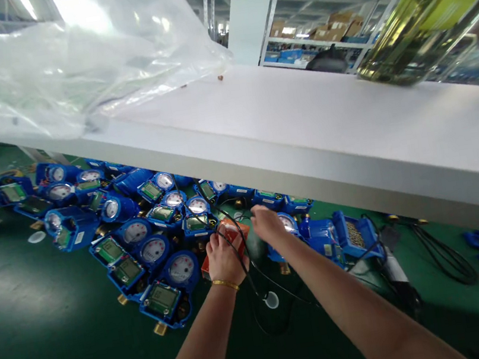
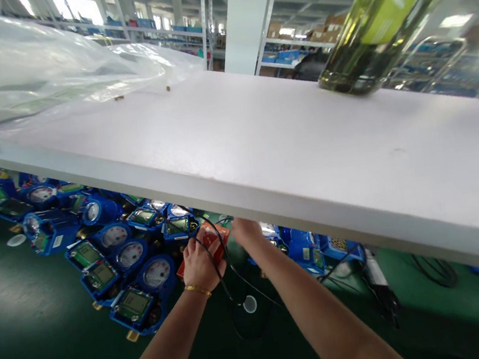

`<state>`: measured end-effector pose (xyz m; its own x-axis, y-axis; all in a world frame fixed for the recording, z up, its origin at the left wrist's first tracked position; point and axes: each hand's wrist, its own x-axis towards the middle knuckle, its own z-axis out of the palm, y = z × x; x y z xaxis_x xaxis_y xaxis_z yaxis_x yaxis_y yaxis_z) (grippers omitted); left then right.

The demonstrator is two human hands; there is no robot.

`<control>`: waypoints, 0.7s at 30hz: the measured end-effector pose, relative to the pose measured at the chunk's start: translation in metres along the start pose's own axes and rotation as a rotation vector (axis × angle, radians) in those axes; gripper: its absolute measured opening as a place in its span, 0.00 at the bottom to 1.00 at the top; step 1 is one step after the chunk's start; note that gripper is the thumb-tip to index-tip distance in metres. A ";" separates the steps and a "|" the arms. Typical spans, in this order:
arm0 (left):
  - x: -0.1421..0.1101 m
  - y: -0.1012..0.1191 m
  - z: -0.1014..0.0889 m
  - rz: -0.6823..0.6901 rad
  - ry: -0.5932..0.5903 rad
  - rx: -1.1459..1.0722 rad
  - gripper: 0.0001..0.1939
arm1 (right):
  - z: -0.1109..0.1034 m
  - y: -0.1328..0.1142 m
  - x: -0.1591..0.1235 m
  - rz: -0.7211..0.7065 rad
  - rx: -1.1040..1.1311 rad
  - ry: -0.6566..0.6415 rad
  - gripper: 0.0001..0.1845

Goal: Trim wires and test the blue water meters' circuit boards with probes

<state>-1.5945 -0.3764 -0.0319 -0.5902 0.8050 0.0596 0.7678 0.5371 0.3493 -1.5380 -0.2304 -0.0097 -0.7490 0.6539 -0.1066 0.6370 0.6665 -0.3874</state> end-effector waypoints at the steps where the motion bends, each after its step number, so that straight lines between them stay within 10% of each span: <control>1: 0.000 -0.001 0.000 0.016 -0.002 -0.001 0.29 | 0.006 -0.002 -0.012 0.025 -0.020 -0.021 0.15; 16: 0.015 -0.007 -0.006 0.280 -0.078 0.049 0.30 | 0.035 0.043 -0.147 0.022 -0.108 -0.366 0.38; 21: 0.022 -0.004 -0.008 0.268 -0.098 0.104 0.28 | 0.043 0.065 -0.170 0.094 -0.146 -0.466 0.20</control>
<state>-1.6132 -0.3627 -0.0245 -0.3405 0.9392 0.0440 0.9171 0.3214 0.2357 -1.3772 -0.3133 -0.0557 -0.6677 0.5063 -0.5458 0.6996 0.6773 -0.2276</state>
